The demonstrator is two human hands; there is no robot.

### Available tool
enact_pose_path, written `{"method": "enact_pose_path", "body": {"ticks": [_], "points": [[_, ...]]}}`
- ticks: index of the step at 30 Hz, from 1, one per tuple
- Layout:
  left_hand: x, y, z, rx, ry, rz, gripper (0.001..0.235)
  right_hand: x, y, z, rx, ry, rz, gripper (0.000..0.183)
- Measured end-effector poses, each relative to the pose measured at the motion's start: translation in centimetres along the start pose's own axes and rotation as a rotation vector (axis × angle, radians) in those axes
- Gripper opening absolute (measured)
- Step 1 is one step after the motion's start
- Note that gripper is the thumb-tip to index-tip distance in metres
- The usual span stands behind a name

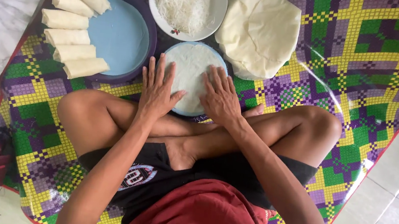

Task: The person sits on a mat and prepares spring rolls by hand. They place a thin wrapper on a plate, add shredded white filling, and roll it up tightly. The finished rolls are placed on a separate plate.

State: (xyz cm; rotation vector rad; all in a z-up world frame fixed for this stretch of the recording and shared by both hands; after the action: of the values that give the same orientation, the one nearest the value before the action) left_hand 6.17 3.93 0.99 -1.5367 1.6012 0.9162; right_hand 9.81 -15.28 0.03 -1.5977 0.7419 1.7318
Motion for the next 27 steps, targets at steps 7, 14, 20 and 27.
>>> {"method": "enact_pose_path", "body": {"ticks": [7,14,20,27], "points": [[0.2,0.0,0.0,-0.016,-0.034,-0.010,0.087,-2.0,-0.7,0.9,0.045,0.030,0.025,0.077],[0.6,0.4,-0.3,0.018,0.000,0.038,0.084,-0.9,-1.0,3.6,-0.139,0.020,-0.022,0.068],[0.6,0.6,-0.4,0.006,0.000,0.045,0.085,-1.4,-1.0,3.4,-0.126,0.052,-0.041,0.066],[1.1,0.2,-0.3,0.055,-0.035,-0.014,0.088,-1.5,-1.3,2.6,-0.134,0.021,-0.087,0.066]]}}
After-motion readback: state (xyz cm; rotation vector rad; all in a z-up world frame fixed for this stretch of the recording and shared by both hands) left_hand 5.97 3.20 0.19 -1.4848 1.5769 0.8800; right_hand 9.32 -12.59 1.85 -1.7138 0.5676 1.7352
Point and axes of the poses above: each hand's wrist, its own y-axis away from the middle knuckle, its own x-axis out of the palm, z = x × y, the point moved 6 cm from there along -y, towards the middle knuckle, and after that the axes turned 9 degrees about y, right-handed, at the moved point
